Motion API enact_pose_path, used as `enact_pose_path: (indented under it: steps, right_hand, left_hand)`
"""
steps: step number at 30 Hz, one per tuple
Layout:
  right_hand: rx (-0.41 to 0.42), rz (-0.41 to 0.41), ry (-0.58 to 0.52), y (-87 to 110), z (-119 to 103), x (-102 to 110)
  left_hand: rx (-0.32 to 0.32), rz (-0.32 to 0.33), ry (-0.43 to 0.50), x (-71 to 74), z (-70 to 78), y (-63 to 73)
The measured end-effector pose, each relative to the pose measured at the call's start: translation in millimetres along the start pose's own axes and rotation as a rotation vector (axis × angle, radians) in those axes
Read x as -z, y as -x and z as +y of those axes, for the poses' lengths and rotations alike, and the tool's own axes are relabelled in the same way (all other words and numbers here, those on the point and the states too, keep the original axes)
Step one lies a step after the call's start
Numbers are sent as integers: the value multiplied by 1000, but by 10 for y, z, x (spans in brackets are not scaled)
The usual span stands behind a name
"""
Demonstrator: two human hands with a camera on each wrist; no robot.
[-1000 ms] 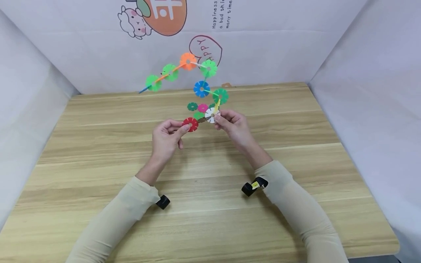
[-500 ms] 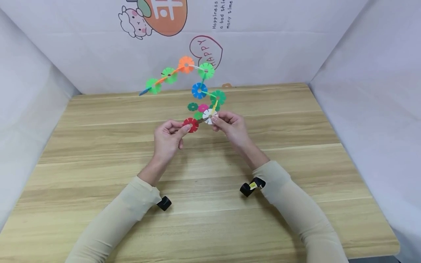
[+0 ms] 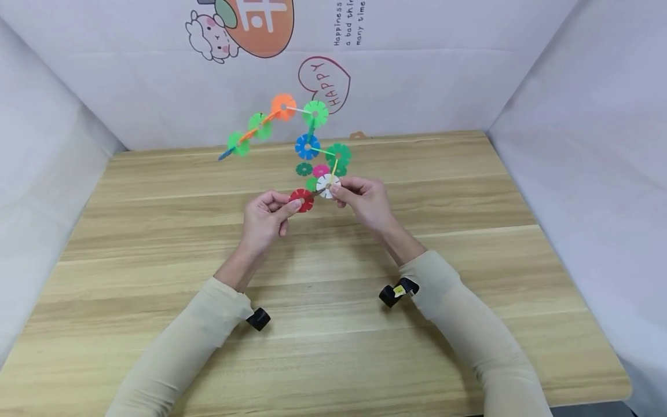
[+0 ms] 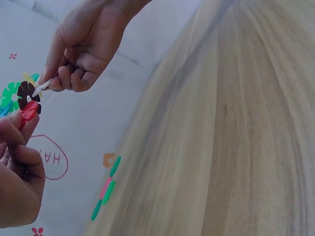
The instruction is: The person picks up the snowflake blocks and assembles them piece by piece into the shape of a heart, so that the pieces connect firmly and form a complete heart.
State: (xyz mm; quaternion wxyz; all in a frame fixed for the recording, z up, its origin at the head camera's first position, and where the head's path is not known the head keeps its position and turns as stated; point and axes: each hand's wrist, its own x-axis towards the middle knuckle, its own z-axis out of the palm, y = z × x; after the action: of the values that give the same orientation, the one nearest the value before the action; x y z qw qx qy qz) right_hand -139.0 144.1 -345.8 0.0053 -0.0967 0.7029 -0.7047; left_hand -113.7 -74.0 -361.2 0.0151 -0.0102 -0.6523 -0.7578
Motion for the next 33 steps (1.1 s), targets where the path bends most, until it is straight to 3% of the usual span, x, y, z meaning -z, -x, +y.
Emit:
enact_pose_path:
  steps: [7,19,25,33]
  right_hand:
    - [-14,-11,38,-26,-9,-11]
    - [-52,-29,25,-65,-1,35]
    - [-67,-29,27,-56,-18,38]
    - [-71,-30,-105,-43,15,27]
  left_hand:
    - [94,-61,3,75,27,-64]
    - [91,-241,-250,188,155,-166]
    - [57,-254,-230,130,169,-169]
    - [15,-239,-169,74,163,-155]
